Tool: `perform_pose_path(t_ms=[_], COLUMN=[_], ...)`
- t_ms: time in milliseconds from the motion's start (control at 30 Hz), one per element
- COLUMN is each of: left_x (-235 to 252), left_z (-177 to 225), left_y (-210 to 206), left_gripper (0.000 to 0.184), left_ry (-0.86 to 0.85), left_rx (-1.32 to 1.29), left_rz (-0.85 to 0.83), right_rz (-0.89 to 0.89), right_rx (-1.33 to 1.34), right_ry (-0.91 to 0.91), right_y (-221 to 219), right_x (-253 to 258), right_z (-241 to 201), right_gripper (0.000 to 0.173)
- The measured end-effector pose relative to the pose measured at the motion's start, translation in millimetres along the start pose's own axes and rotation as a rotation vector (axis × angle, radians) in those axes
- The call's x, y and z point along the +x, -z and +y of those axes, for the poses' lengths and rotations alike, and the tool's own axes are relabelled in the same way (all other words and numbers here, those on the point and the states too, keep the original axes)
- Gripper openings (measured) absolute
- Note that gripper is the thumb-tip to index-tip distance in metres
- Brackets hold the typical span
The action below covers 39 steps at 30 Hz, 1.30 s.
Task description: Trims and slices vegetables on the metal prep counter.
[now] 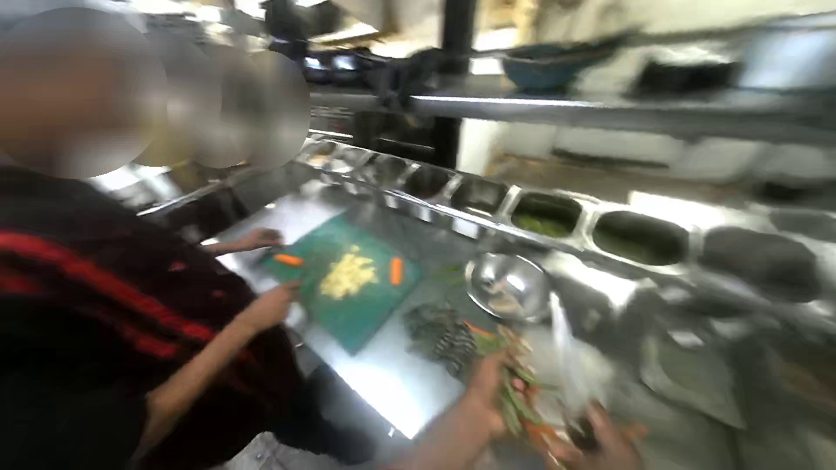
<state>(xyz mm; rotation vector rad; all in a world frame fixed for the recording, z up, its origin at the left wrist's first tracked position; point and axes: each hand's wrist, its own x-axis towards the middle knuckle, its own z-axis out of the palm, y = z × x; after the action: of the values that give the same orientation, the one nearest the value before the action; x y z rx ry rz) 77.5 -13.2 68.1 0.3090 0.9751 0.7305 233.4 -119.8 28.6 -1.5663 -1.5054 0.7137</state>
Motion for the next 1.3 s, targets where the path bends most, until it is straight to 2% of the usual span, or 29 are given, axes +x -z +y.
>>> perform_pose_path(t_ms=[33,133,233,333,400,567,667,700,767,833,867,933,1000,1067,1167,1300], left_x=[-2.2,-9.3,-9.2,-14.6,-21.6,-22.9,-15.4,-9.5,7.5,23.8,33.4,60.2,53.1,54.2,68.4,93.6], left_z=[-1.5,-4.6,1.9,-0.3,2.3,0.6,0.0,4.5,28.1,64.7,81.3,113.1,148.6,174.2,191.8,201.7], left_y=[-4.6,-8.8,2.1,1.1,-8.4,-6.9,-1.2,2.1,4.7,13.9,23.9,49.9,18.2,-5.6,-18.1,-35.4], left_gripper=[0.020,0.013,0.017,0.021,0.023,0.018,0.007,0.008,0.020,0.016,0.014,0.027,0.034,0.047,0.056,0.058], left_ry=[0.031,0.027,0.065,0.078,0.044,-0.021,-0.171,-0.224,-0.288,-0.300,-0.347,-0.513,-0.441,-0.377,-0.354,-0.246], left_rx=[-0.022,-0.071,-0.066,0.024,0.099,0.211,0.272,0.272,0.193,0.163,0.204,0.349,0.714,1.026,1.387,1.781], left_rz=[-0.022,-0.059,-0.124,-0.175,-0.113,-0.043,-0.012,0.001,0.105,0.149,0.100,-0.052,0.254,0.395,0.431,0.384], right_rz=[0.078,0.277,0.295,0.324,0.331,0.255,0.055,0.002,-0.034,-0.013,0.013,0.030,0.085,0.133,0.121,0.141], right_rx=[-0.109,-0.259,-0.319,-0.321,-0.335,-0.392,-0.324,-0.272,-0.173,-0.151,-0.187,-0.304,-0.413,-0.484,-0.494,-0.471], right_ry=[0.025,0.155,0.226,0.229,0.240,0.239,0.106,0.078,0.055,-0.020,-0.079,-0.247,-0.322,-0.361,-0.466,-0.501], right_y=[-1.9,-11.9,-14.4,-15.6,-14.2,-12.2,-14.7,-16.3,-13.7,-1.7,6.9,24.8,34.7,39.6,45.5,49.9], right_x=[1.1,10.7,16.9,13.0,15.3,17.8,9.1,4.6,-6.5,-16.2,-18.2,-16.8,-13.6,-6.1,0.8,-4.4], right_z=[-4.1,-4.9,-6.3,-1.4,-3.0,-3.2,-8.6,-8.2,-2.7,7.8,13.0,17.3,18.1,22.2,25.8,28.3], right_gripper=[0.094,0.091,0.101,0.092,0.090,0.083,0.082,0.080,0.072,0.067,0.068,0.070,0.069,0.063,0.056,0.062])
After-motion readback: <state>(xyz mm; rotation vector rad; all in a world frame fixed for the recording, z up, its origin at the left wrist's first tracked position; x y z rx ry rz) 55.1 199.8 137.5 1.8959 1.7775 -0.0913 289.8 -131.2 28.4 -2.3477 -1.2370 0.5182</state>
